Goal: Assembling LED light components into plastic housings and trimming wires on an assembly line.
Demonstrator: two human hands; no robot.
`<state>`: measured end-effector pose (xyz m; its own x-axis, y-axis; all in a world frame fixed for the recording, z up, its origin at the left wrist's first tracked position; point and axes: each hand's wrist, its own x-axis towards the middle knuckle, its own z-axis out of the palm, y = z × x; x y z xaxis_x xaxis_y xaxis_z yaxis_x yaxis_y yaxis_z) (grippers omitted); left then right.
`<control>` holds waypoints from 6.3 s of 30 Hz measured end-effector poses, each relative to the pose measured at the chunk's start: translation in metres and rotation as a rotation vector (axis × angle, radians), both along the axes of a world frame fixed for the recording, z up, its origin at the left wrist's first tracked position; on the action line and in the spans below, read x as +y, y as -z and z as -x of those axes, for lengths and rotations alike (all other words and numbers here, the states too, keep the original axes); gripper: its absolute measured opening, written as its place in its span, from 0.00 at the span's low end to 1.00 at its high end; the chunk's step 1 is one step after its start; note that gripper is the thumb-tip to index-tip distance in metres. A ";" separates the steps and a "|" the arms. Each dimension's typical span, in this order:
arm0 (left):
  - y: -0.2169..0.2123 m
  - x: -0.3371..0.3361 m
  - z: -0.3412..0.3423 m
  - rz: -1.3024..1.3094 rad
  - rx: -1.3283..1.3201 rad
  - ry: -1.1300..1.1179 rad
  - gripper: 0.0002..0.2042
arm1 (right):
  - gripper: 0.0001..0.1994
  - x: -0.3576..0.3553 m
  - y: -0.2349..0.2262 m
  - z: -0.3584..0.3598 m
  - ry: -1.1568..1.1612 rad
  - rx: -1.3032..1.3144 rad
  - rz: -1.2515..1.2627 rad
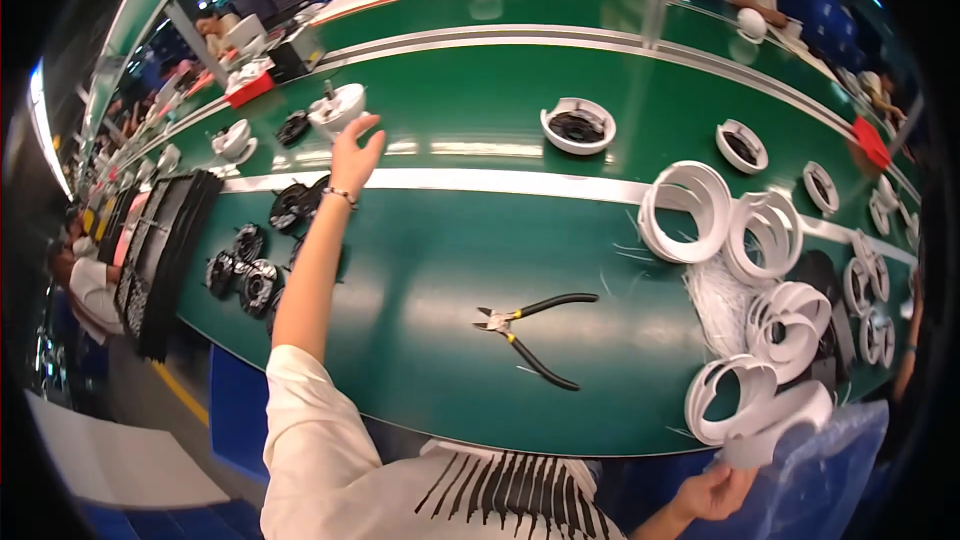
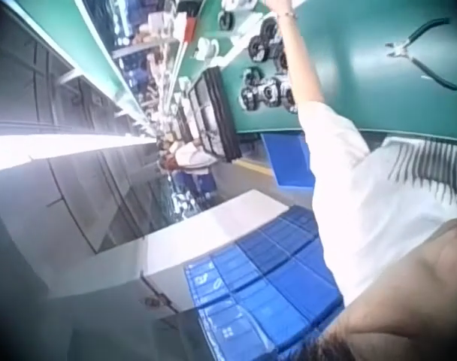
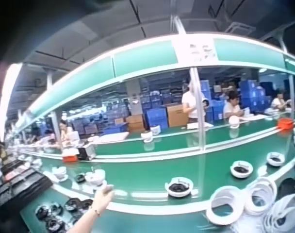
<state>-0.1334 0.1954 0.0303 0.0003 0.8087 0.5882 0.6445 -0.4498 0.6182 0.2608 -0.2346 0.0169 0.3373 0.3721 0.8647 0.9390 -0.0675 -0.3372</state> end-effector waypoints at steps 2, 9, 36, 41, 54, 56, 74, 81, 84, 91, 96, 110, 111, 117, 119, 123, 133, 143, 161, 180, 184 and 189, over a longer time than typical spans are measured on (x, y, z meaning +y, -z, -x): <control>-0.006 -0.006 0.051 0.023 0.245 -0.143 0.16 | 0.16 0.014 0.000 0.004 -0.190 -0.052 -0.075; 0.016 -0.003 0.122 0.784 0.714 -0.225 0.36 | 0.08 0.067 -0.021 0.044 -0.655 -0.037 0.029; 0.010 -0.128 -0.085 0.728 -0.844 0.478 0.09 | 0.28 0.148 -0.017 0.086 -0.634 -0.110 0.825; 0.015 -0.146 -0.086 0.759 -0.980 0.515 0.08 | 0.53 0.167 -0.023 0.076 -0.521 0.065 1.069; 0.019 -0.176 -0.108 0.658 -1.114 0.584 0.10 | 0.47 0.188 -0.021 0.070 -0.646 0.590 0.636; 0.025 -0.180 -0.110 0.658 -1.105 0.609 0.10 | 0.48 0.191 -0.016 0.076 -0.635 0.469 0.610; 0.032 -0.170 -0.109 0.638 -1.073 0.555 0.09 | 0.57 0.198 -0.006 0.062 -0.669 0.050 1.109; 0.029 -0.174 -0.110 0.559 -1.115 0.552 0.11 | 0.49 0.208 -0.012 0.067 -0.914 1.042 0.556; 0.030 -0.180 -0.119 0.483 -1.002 0.583 0.14 | 0.47 0.209 -0.019 0.098 -1.020 1.360 0.359; 0.038 -0.201 -0.113 0.873 -0.824 0.970 0.37 | 0.58 0.202 0.001 0.131 -1.029 1.009 0.467; 0.015 -0.194 -0.122 1.063 -1.206 1.092 0.44 | 0.58 0.198 0.003 0.122 -1.099 0.936 0.512; 0.018 -0.186 -0.125 1.147 -1.458 0.865 0.26 | 0.58 0.189 -0.012 0.127 -0.890 0.535 0.538; 0.018 -0.187 -0.127 1.147 -1.460 0.866 0.26 | 0.58 0.188 -0.012 0.129 -0.879 0.498 0.531; 0.011 -0.194 -0.134 0.987 -1.379 0.800 0.30 | 0.57 0.187 -0.012 0.137 -0.814 0.323 0.491; 0.013 -0.193 -0.128 1.037 -1.406 0.885 0.34 | 0.58 0.188 -0.013 0.137 -0.813 0.302 0.485; 0.014 -0.190 -0.120 1.166 -1.345 0.965 0.42 | 0.59 0.191 -0.015 0.136 -0.844 0.326 0.513; 0.017 -0.184 -0.111 1.207 -1.170 0.964 0.41 | 0.59 0.197 -0.013 0.125 -0.974 0.307 0.618; 0.020 -0.189 -0.112 1.132 -1.382 0.937 0.25 | 0.59 0.198 -0.003 0.142 -0.861 0.363 0.550; 0.007 -0.046 -0.228 1.107 -1.223 0.796 0.26 | 0.40 0.174 0.020 0.087 -0.880 0.119 0.453; 0.022 0.026 -0.238 0.513 -0.835 0.373 0.09 | 0.37 0.169 0.018 0.077 -0.820 -0.022 0.919; 0.008 0.075 -0.198 0.131 -0.805 0.225 0.07 | 0.33 0.166 0.020 0.076 -0.849 -0.006 0.874; 0.029 0.121 -0.194 0.626 -0.649 0.122 0.14 | 0.29 0.164 0.021 0.079 -0.872 0.035 0.788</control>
<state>0.0603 0.3163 0.0011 -0.0709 0.9965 -0.0442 0.0542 0.0481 0.9974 0.1820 -0.0710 -0.0045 -0.2770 0.9168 0.2876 0.7618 0.3919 -0.5159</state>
